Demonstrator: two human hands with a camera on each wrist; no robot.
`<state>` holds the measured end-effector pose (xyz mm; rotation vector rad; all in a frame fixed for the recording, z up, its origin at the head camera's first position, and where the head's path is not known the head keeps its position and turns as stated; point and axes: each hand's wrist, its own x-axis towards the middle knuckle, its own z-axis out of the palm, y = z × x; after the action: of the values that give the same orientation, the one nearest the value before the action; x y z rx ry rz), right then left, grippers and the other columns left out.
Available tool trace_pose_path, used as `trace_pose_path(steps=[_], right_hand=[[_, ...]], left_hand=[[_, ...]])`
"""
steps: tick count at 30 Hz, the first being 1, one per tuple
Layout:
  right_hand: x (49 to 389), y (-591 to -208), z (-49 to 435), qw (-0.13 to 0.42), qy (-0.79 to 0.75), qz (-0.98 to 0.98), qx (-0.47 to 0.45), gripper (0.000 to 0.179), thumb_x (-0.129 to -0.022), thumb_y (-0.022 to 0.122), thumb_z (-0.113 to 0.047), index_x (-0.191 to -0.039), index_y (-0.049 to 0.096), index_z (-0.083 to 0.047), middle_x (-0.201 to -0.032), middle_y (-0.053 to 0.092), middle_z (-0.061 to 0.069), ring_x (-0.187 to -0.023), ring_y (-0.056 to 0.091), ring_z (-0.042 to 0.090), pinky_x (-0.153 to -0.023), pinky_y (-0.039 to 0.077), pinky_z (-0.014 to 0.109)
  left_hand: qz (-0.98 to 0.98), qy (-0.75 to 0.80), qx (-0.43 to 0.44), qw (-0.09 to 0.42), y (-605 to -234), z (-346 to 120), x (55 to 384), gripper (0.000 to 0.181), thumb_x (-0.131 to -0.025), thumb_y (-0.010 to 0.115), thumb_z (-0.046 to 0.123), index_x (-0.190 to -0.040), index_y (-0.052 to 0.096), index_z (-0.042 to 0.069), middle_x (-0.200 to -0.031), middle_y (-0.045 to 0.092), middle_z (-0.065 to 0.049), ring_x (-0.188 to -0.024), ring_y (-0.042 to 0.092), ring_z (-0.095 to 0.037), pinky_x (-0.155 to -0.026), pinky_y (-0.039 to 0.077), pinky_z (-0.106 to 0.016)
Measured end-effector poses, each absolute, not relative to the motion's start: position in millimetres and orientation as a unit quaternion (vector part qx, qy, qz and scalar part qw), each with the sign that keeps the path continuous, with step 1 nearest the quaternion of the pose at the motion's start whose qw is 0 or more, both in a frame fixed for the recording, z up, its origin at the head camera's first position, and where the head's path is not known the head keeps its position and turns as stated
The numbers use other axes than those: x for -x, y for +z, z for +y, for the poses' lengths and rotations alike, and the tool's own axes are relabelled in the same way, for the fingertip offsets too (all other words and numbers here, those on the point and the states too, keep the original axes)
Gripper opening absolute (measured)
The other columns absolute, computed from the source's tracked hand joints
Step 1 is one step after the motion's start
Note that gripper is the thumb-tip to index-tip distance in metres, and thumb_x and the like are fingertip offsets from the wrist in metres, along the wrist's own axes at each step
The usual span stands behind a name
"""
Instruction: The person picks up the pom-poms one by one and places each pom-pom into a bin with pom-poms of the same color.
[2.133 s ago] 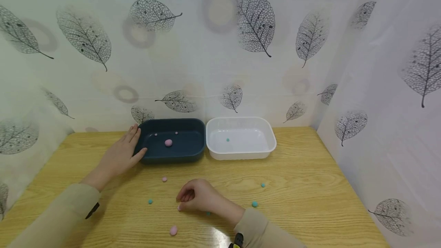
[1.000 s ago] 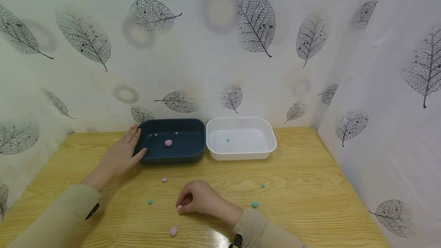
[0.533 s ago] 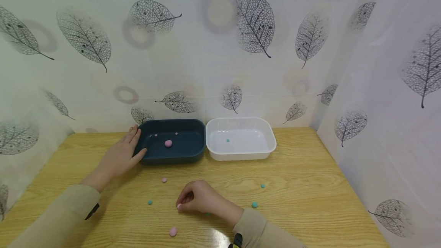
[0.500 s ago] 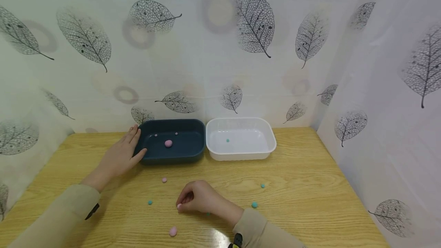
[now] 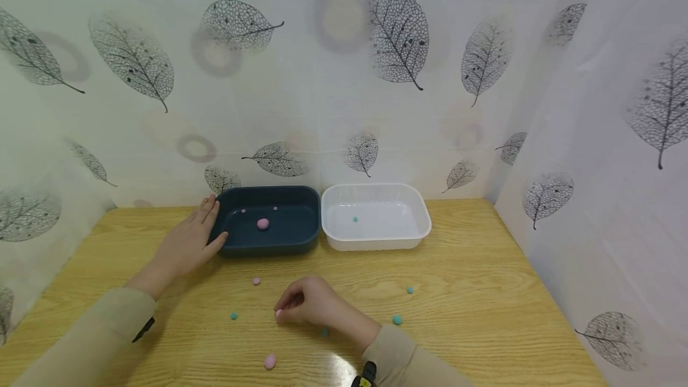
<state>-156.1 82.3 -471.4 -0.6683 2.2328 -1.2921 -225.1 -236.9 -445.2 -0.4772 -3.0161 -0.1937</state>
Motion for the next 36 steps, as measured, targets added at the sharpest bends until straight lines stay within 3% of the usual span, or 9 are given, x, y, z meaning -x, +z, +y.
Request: trace_pose_path(steps=[18,24,29,36], right_hand=[[185.2,-445.3,70.8,0.166,-0.477,0.821,0.268,0.012,-0.094,0.08,-0.01,-0.104,0.083,-0.003,-0.1,0.081,0.01,-0.08,0.062,-0.003,-0.074,0.054,0.014],[198.9,-429.4,73.5,0.124,-0.464,0.837,0.263,0.012,-0.096,0.081,-0.016,-0.103,0.084,-0.007,-0.1,0.081,0.007,-0.081,0.064,-0.001,-0.075,0.056,0.017],[211.4,-418.5,76.0,0.119,-0.46,0.843,0.251,0.016,-0.098,0.078,-0.018,-0.108,0.083,-0.007,-0.104,0.082,0.006,-0.087,0.068,0.003,-0.079,0.057,0.019],[226.4,-408.2,75.4,0.109,-0.469,0.846,0.229,0.016,-0.099,0.077,-0.017,-0.109,0.082,-0.005,-0.104,0.081,0.01,-0.084,0.069,0.006,-0.075,0.058,0.021]], left_hand=[[-0.984,-0.06,0.162,0.036,-446.5,-237.7,226.8,0.08,-0.109,0.052,0.039,-0.16,0.026,-0.016,-0.172,0.018,-0.034,-0.161,0.019,-0.05,-0.131,0.026,-0.06],[-0.984,-0.06,0.164,0.039,-446.9,-238.2,226.4,0.079,-0.109,0.052,0.038,-0.16,0.027,-0.017,-0.172,0.018,-0.034,-0.161,0.02,-0.05,-0.131,0.026,-0.06],[-0.984,-0.06,0.164,0.04,-448.6,-238.5,226.7,0.079,-0.109,0.052,0.038,-0.16,0.027,-0.016,-0.172,0.017,-0.034,-0.161,0.02,-0.05,-0.132,0.025,-0.059],[-0.984,-0.06,0.162,0.046,-450.9,-239.6,228.0,0.079,-0.108,0.052,0.039,-0.16,0.027,-0.016,-0.173,0.017,-0.033,-0.161,0.02,-0.049,-0.131,0.026,-0.059]])
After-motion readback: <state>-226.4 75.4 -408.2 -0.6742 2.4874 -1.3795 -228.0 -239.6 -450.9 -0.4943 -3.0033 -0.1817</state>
